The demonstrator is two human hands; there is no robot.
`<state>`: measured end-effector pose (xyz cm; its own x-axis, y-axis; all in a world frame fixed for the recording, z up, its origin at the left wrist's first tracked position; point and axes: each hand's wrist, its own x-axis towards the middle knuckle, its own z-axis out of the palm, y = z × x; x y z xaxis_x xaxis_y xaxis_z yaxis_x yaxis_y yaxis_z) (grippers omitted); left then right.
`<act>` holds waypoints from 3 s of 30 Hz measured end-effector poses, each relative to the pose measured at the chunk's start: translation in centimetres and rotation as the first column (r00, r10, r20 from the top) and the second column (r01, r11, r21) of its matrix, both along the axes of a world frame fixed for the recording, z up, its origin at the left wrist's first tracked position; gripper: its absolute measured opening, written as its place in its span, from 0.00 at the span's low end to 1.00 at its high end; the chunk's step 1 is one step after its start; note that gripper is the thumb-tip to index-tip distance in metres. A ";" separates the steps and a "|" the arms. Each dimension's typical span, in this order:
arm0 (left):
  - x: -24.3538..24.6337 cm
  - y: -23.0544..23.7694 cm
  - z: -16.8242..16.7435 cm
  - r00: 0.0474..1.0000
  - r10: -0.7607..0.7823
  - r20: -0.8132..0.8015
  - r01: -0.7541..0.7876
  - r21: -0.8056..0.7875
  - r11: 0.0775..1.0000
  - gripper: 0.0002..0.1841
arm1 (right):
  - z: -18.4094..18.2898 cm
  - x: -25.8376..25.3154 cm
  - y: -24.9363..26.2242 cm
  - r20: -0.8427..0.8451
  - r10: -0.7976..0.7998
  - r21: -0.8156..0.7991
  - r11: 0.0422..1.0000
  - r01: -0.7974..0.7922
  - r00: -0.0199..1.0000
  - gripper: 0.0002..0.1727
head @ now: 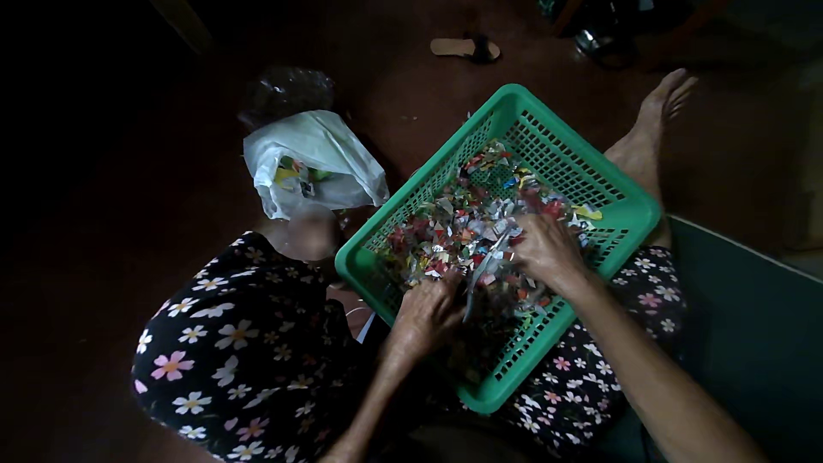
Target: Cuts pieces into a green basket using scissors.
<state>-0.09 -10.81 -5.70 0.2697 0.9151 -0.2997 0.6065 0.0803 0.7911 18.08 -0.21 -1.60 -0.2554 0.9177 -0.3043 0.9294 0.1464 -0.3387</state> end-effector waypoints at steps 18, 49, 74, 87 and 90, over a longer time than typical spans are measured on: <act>-2.2 0.0 -0.9 0.881 0.464 0.088 -0.472 0.201 0.858 0.26 | -6.9 -2.5 -10.3 0.128 0.631 0.320 0.704 -0.634 0.766 0.22; -0.1 0.6 -1.0 0.929 0.247 -0.276 -0.211 0.153 0.965 0.32 | -3.9 -0.6 1.9 -0.086 -0.073 -0.060 0.996 0.068 0.994 0.21; 0.6 0.5 -1.4 0.981 0.193 -0.026 -0.182 0.220 0.958 0.19 | -0.9 -0.1 0.7 0.040 -0.077 -0.231 0.969 0.084 0.996 0.16; -0.6 -0.2 -1.4 0.955 0.001 0.296 0.006 -0.021 1.000 0.35 | 0.0 2.4 -3.9 0.369 0.236 -0.218 0.962 -0.163 0.899 0.68; -0.5 0.1 -1.0 0.986 0.046 0.162 -0.038 -0.054 0.998 0.32 | -3.1 1.5 -3.8 0.374 0.251 -0.272 0.950 -0.153 0.893 0.48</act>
<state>-0.57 -10.72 -6.67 0.2806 0.9115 -0.3007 0.4653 0.1448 0.8732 19.54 -4.03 -4.67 -0.2398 0.7513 -0.6149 0.9509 0.3095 0.0072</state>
